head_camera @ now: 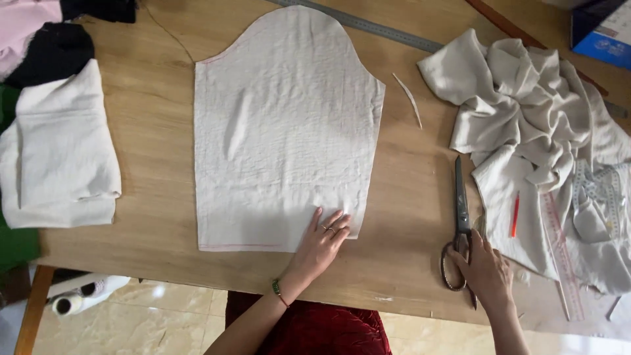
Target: Marking a pattern on white fabric, cutting it out with large shears, and then folding and bundling the piece.
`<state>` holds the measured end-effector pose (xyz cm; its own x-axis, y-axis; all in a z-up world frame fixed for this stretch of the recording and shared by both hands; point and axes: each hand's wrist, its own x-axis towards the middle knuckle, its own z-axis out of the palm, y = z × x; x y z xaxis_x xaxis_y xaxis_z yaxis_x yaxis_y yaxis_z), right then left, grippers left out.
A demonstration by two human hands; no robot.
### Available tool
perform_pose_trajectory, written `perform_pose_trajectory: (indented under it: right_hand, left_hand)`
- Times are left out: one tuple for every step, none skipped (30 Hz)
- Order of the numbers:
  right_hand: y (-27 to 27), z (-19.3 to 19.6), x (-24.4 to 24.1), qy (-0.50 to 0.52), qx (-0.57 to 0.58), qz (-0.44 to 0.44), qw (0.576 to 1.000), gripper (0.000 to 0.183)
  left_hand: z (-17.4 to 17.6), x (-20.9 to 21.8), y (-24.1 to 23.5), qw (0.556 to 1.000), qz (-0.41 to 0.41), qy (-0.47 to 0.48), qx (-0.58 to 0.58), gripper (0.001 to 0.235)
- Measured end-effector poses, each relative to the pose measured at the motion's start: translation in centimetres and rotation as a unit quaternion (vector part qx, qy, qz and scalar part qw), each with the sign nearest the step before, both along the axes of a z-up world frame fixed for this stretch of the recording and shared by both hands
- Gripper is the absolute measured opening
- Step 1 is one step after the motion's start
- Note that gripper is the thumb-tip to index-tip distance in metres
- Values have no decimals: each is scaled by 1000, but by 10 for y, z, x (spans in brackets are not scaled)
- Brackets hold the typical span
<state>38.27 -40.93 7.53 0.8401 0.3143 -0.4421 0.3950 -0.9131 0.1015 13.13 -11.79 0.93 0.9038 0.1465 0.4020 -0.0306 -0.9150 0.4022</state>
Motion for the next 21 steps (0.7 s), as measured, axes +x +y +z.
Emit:
perform_pose_trajectory:
  right_hand:
    - [8,0,9,1,2,12,1000,83]
    - [16,1,18,-44,-4,71,996,71]
    - [25,1,26,-89,-8,130,987,62]
    - [52,2,33,-90,-5,144,985,62]
    - [80,4,37,-111,107,240,958,57]
    - [106,6,40,-128,218,327,910,57]
    - [127,-5,44,-124,220,340,906,57]
    - [149,-17,46,-106,238,408,875,58]
    - [170,-28,48,-88,254,473,839,62]
    - [185,-31,42,-85,257,483,833,62]
    - [199,-35,36,-90,287,525,796,57]
    - [209,-38,28,-94,315,561,760,52]
    - [200,-37,23,-90,317,565,757,52]
    - [191,-35,19,-48,292,565,770,53]
    - [183,-34,15,-6,267,564,781,53]
    - [163,-36,5,-5,267,567,779,53]
    - [143,-38,-5,-136,182,658,718,42]
    - [122,-39,-13,-265,91,724,630,33]
    - [107,-51,-13,-266,92,724,629,33]
    - [89,-62,-13,-139,155,698,685,38]
    - [72,-73,-12,-9,214,655,724,44]
  left_hand:
    - [8,-2,-1,1000,12,1,2,36]
    - [16,-4,-3,998,13,9,-65,24]
    - [24,-7,-4,991,15,16,-132,14]
    - [31,-14,-8,991,29,13,-131,14]
    - [37,-21,-12,973,40,30,-223,19]
    - [44,-28,-17,946,50,45,-316,27]
    - [49,-38,-20,946,64,41,-316,27]
    - [53,-48,-23,920,75,58,-381,27]
    - [58,-58,-27,889,84,73,-444,27]
    - [61,-72,-26,888,94,69,-444,27]
    - [64,-85,-25,867,88,97,-482,24]
    - [67,-100,-25,842,76,128,-519,23]
    - [68,-116,-24,841,82,127,-520,23]
    - [69,-133,-23,784,78,141,-599,18]
    - [70,-149,-22,720,73,154,-672,13]
    - [72,-160,-22,720,76,152,-673,13]
    - [73,-171,-21,692,81,160,-699,18]
    - [75,-181,-20,663,84,168,-724,24]
    - [76,-186,-16,664,84,167,-724,24]
    - [77,-191,-14,639,74,151,-751,26]
    - [78,-196,-12,613,63,135,-776,31]
